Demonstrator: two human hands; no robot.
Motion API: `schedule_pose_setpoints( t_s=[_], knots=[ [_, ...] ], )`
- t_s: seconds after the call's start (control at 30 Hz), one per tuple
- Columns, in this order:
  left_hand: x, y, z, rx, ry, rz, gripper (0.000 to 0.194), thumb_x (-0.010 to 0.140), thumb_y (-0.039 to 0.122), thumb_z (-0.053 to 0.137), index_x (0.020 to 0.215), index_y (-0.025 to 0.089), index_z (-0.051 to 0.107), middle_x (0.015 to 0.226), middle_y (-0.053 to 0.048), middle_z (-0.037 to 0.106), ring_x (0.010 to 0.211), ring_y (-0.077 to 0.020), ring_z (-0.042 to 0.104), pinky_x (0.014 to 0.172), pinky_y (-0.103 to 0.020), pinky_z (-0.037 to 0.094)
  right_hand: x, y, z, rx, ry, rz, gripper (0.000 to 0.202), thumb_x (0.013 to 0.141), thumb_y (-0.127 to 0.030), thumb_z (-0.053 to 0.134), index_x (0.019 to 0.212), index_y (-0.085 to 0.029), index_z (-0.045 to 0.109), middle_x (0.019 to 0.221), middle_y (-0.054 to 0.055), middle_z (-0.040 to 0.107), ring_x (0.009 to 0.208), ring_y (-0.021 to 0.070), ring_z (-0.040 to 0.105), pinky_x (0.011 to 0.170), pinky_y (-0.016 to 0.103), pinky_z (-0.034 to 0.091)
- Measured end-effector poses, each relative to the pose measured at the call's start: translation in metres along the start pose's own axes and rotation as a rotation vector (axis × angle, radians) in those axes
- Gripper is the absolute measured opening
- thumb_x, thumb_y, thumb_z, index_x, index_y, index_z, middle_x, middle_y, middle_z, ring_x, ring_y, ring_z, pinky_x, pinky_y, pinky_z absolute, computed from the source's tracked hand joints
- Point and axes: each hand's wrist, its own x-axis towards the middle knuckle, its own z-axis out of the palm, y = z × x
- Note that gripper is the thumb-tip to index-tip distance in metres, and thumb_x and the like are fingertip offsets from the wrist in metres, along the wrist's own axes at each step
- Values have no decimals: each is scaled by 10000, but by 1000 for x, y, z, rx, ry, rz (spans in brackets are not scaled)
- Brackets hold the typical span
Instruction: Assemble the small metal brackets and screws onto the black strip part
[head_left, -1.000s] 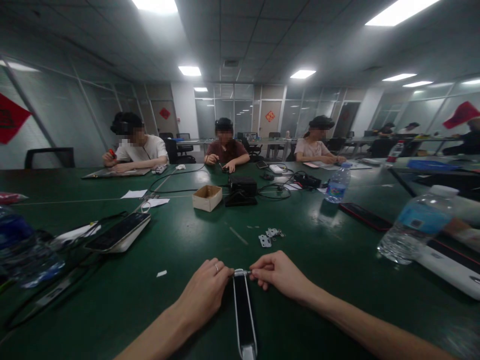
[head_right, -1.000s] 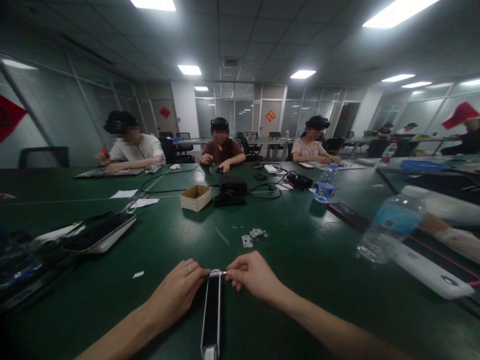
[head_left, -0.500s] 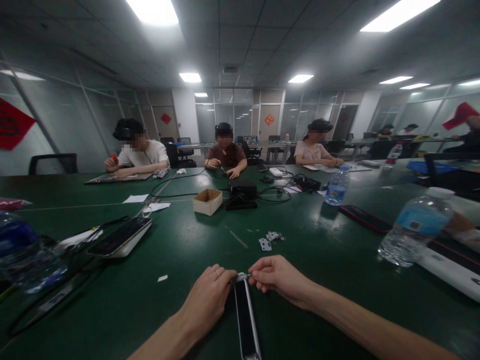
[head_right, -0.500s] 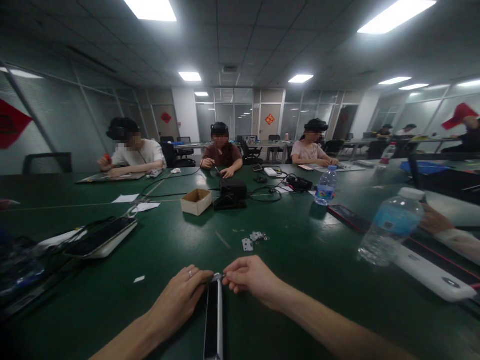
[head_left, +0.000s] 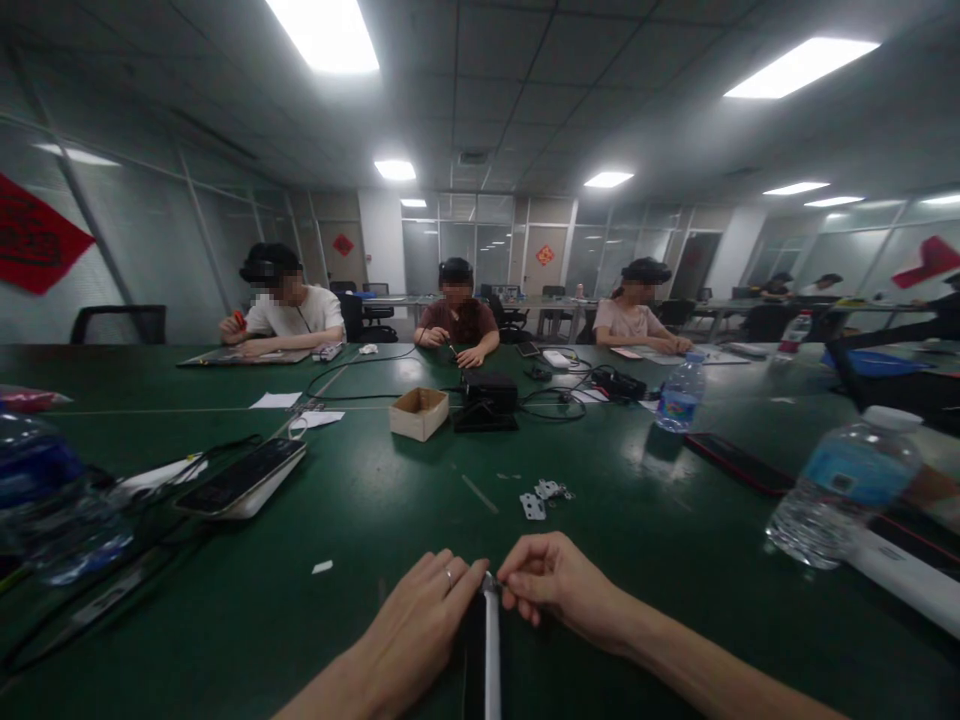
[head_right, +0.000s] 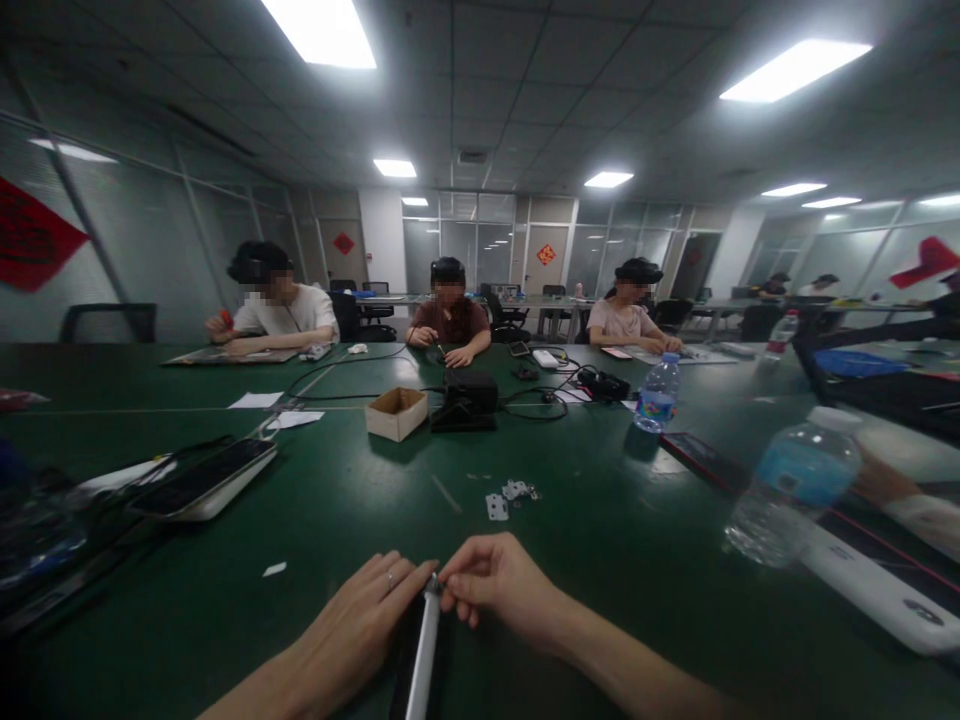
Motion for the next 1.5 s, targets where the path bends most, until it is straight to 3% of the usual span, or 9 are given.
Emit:
schedule_pose_setpoints(
  t_s=[0.17,0.33,0.43,0.63,0.8,0.97,1.23,1.5],
  knots=[
    [0,4,-9,57,-51,47,350,896,48,497,1229,154,472,1010,-74,646,927,-227,595,817,-359,490,-6,-6,2,-233,-59,-26,345,662,-401,792,801,-103,687,651,18,662,506,69,534,502,197,417],
    [2,10,-18,100,-47,78,221,911,103,555,1127,130,517,986,-60,646,901,-221,596,796,-342,472,-17,-15,9,-588,6,-136,113,759,-228,675,778,-135,738,664,35,685,575,108,587,565,219,452],
    [3,12,-19,133,-24,120,184,917,121,564,1097,123,526,943,-47,648,855,-212,597,764,-332,459,-20,-18,9,-711,-23,-183,105,770,-187,649,767,-155,749,672,36,695,613,122,610,607,225,467],
    [3,10,-12,211,31,195,87,935,138,538,1020,123,549,875,-36,656,791,-211,605,703,-329,433,-16,-9,3,-391,-121,-9,224,722,-343,730,748,-121,708,642,29,666,514,81,541,532,206,433],
    [1,10,-5,237,41,195,107,942,147,516,1037,120,558,890,-45,671,814,-218,617,739,-344,433,-14,-7,6,-343,-114,10,315,692,-409,758,735,-108,678,635,23,654,511,69,531,532,202,419],
    [0,14,-4,254,15,94,185,933,124,510,1111,94,553,986,-100,677,923,-257,618,797,-373,449,-8,1,7,-172,-74,-5,403,654,-470,784,769,-107,651,625,19,646,480,68,520,485,195,387],
    [-1,19,-3,266,25,-21,315,912,104,472,1222,69,515,1073,-170,659,1010,-282,594,846,-398,468,-4,7,14,202,130,107,325,589,-299,850,766,-103,661,615,13,635,478,54,506,461,165,349],
    [4,27,4,214,-54,-86,219,888,77,450,1070,133,558,988,-125,666,890,-263,625,797,-417,511,-4,2,14,406,32,192,252,644,-200,813,806,-74,668,639,21,624,492,44,540,502,146,410]
  ],
)
